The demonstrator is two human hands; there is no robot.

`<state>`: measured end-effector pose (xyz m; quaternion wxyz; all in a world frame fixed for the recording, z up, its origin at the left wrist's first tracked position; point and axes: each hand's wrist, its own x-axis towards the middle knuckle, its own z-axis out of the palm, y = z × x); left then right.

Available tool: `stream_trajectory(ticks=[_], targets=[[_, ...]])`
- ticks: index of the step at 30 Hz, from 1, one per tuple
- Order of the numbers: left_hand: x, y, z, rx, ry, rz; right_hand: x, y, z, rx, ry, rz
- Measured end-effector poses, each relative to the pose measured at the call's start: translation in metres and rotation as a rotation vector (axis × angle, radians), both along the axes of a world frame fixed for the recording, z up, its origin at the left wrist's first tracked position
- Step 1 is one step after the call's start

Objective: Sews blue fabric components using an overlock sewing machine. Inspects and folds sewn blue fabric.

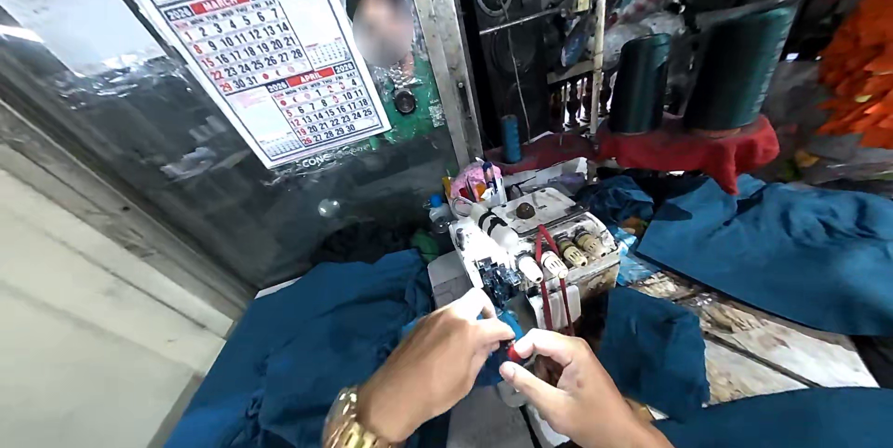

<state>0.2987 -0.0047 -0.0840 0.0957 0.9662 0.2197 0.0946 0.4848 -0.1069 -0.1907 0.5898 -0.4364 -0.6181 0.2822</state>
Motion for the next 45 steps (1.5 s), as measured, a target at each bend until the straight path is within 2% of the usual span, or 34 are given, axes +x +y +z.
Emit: stream_trajectory(ticks=[3,10,13,16,18,20,22,23,25,27,29,35,38,41,45], targets=[[0.007,0.008,0.005,-0.003,0.081,-0.043,-0.001,0.001,0.002,-0.012,0.029,-0.037],[-0.002,0.013,-0.001,-0.276,-0.054,0.006,-0.003,0.006,0.006,-0.128,0.137,-0.027],[0.002,0.015,0.01,-0.334,0.009,-0.002,-0.001,0.003,0.007,-0.142,0.017,0.015],[0.012,0.017,0.033,-0.401,0.189,-0.115,-0.004,-0.009,0.015,-0.009,-0.176,0.048],[0.02,0.014,0.049,-0.288,0.356,-0.17,-0.007,-0.016,0.022,0.018,-0.27,0.036],[0.025,0.007,0.059,-0.017,0.522,-0.108,-0.002,-0.013,0.018,-0.053,-0.25,-0.001],[0.019,0.01,0.051,0.116,0.482,-0.089,0.006,-0.011,0.005,-0.097,-0.191,-0.079],[0.012,0.016,0.043,0.072,0.39,-0.128,0.01,-0.012,-0.002,-0.079,-0.151,-0.111],[0.002,0.025,0.028,-0.174,0.206,-0.226,0.013,-0.012,-0.011,-0.03,-0.082,-0.157],[0.0,0.027,0.019,-0.385,0.14,-0.234,0.014,-0.007,-0.011,0.004,-0.083,-0.134],[0.002,0.026,0.022,-0.516,0.164,-0.193,0.014,0.004,-0.005,0.01,-0.129,-0.081],[0.004,0.025,0.043,-0.535,0.278,-0.12,0.02,0.025,0.01,0.058,-0.229,-0.097],[0.006,0.019,0.05,-0.596,0.321,-0.145,0.018,0.024,0.031,-0.006,-0.215,0.092],[0.01,0.013,0.06,-0.542,0.406,-0.091,0.021,0.023,0.045,-0.127,-0.267,0.325],[0.02,0.023,0.05,-0.319,0.503,-0.094,0.025,0.016,0.043,-0.194,-0.49,0.322]])
